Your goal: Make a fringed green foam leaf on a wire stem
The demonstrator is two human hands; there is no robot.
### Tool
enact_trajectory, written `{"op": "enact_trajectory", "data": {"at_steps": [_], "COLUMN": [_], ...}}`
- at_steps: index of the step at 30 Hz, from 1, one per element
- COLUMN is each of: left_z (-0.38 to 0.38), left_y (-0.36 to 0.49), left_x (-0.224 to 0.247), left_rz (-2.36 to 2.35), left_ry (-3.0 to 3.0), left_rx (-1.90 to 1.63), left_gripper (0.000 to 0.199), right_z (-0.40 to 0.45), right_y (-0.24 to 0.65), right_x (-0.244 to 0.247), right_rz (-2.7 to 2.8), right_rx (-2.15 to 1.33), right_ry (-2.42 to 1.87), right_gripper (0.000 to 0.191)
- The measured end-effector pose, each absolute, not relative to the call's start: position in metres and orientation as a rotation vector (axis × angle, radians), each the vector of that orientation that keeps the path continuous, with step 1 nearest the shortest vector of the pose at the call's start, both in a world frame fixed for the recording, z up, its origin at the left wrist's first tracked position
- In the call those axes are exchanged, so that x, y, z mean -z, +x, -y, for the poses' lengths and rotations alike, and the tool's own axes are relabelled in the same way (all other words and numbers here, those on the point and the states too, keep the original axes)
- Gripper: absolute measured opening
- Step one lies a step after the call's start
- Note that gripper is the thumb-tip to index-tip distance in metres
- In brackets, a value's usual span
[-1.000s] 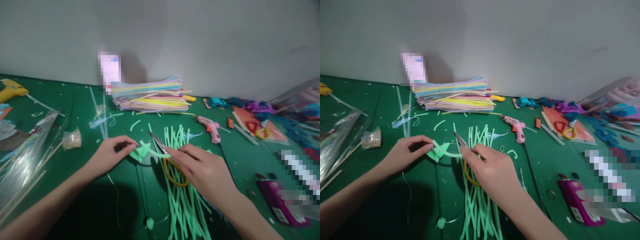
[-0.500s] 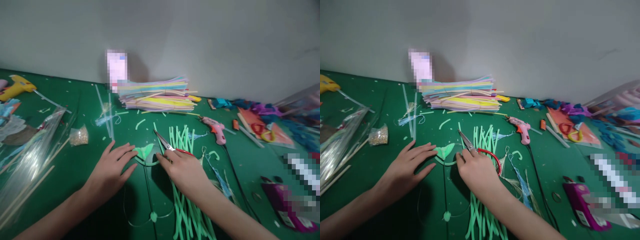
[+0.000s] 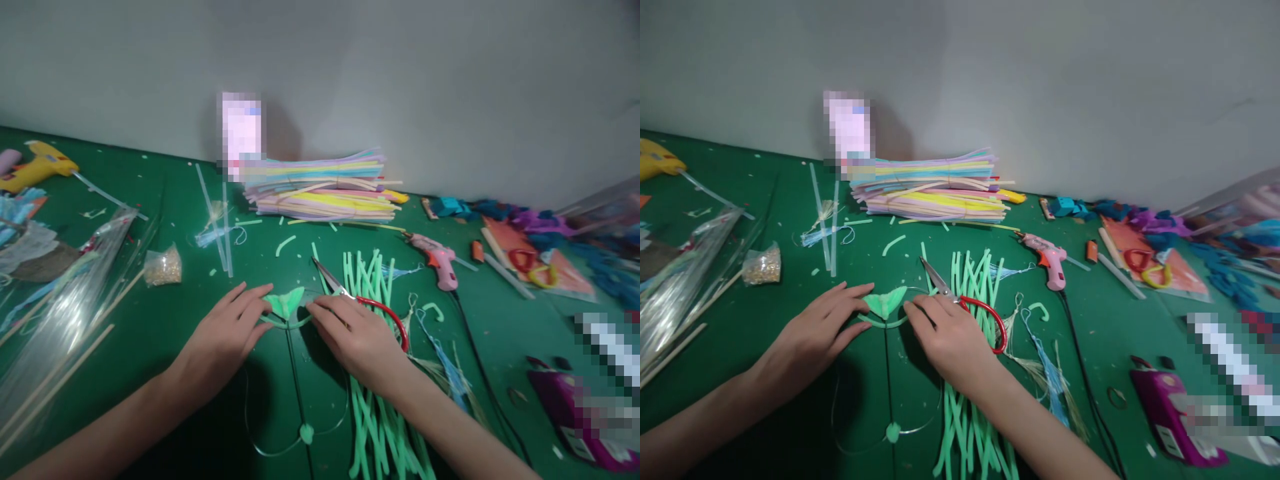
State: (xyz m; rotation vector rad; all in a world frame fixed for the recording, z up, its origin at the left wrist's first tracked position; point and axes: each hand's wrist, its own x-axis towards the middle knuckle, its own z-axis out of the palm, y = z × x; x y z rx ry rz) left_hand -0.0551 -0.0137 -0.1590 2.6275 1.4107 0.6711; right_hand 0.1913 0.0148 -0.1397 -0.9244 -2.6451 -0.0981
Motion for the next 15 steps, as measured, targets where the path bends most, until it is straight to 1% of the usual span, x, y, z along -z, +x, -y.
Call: {"op": "enact_trajectory", "data": {"at_steps": [8, 15], "left_z": [0.009, 0.010], "left_y": [-0.061, -0.062], "left_x": [0.156, 0.152], "left_rz": [-1.305, -1.301], "left_ry": [2.575, 2.538], "left_rx": [-0.552, -0.510], "left_gripper": [0.021, 0.024], "right_z": [-0.015, -0.016], "right_y": [0.198, 0.197], "right_x": [0.149, 0.137], "right_rz": [2.632, 2.642], "right_rx": [-0.042, 0.074], "right_ry": [-0.919, -0.963], "right_gripper": [0.032, 0.025]}}
